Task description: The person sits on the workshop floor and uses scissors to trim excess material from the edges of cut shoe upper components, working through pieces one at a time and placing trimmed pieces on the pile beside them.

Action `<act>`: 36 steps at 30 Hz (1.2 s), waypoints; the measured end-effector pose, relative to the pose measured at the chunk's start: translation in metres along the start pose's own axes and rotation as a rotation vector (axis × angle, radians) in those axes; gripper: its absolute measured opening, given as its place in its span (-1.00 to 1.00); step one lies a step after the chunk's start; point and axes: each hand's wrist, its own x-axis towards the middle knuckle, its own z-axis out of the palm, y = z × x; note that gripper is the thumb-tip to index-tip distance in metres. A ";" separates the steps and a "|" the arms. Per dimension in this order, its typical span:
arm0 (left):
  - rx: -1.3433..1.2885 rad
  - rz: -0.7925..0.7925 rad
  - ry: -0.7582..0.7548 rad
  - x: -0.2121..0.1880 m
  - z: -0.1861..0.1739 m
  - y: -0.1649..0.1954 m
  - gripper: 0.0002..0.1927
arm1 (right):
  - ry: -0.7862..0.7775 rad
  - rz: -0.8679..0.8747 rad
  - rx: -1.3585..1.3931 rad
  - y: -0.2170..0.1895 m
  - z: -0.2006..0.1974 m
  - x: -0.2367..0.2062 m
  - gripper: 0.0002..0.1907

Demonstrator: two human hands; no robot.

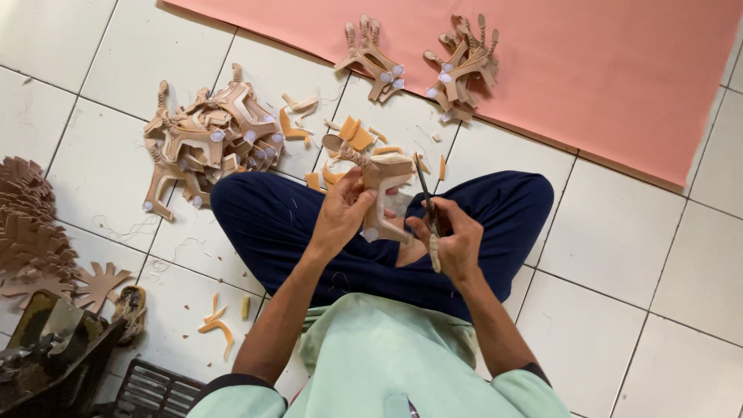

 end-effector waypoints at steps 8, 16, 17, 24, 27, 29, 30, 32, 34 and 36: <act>0.168 -0.062 0.047 -0.020 0.001 0.028 -0.72 | -0.053 -0.349 -0.347 -0.004 -0.015 0.012 -0.50; 0.158 -0.136 -0.022 -0.028 -0.002 0.040 -0.71 | -0.124 -0.378 -0.345 -0.003 -0.020 0.011 -0.48; 0.161 -0.131 -0.025 -0.029 -0.002 0.041 -0.71 | -0.132 -0.366 -0.333 -0.003 -0.020 0.011 -0.47; 0.168 -0.114 -0.045 -0.030 -0.007 0.034 -0.73 | -0.158 -0.355 -0.295 0.009 -0.017 0.003 -0.42; 0.160 -0.093 -0.016 -0.031 -0.008 0.027 -0.73 | -0.181 -0.168 -0.139 0.024 -0.011 -0.003 -0.48; 0.142 -0.080 0.041 -0.028 -0.007 0.023 -0.73 | -0.179 0.083 0.166 0.031 -0.004 -0.004 -0.59; 0.124 -0.077 0.083 -0.024 -0.006 0.021 -0.72 | -0.149 0.166 0.344 0.034 -0.002 -0.004 -0.59; -0.009 -0.041 0.189 -0.015 -0.002 0.017 -0.70 | -0.092 0.334 0.700 0.032 0.006 0.000 -0.60; -0.239 0.033 0.308 0.000 0.004 0.011 -0.67 | -0.168 0.280 0.767 0.024 0.017 0.004 -0.58; -0.390 0.031 0.304 0.007 0.009 0.004 -0.67 | -0.189 0.293 0.787 0.014 0.027 0.011 -0.58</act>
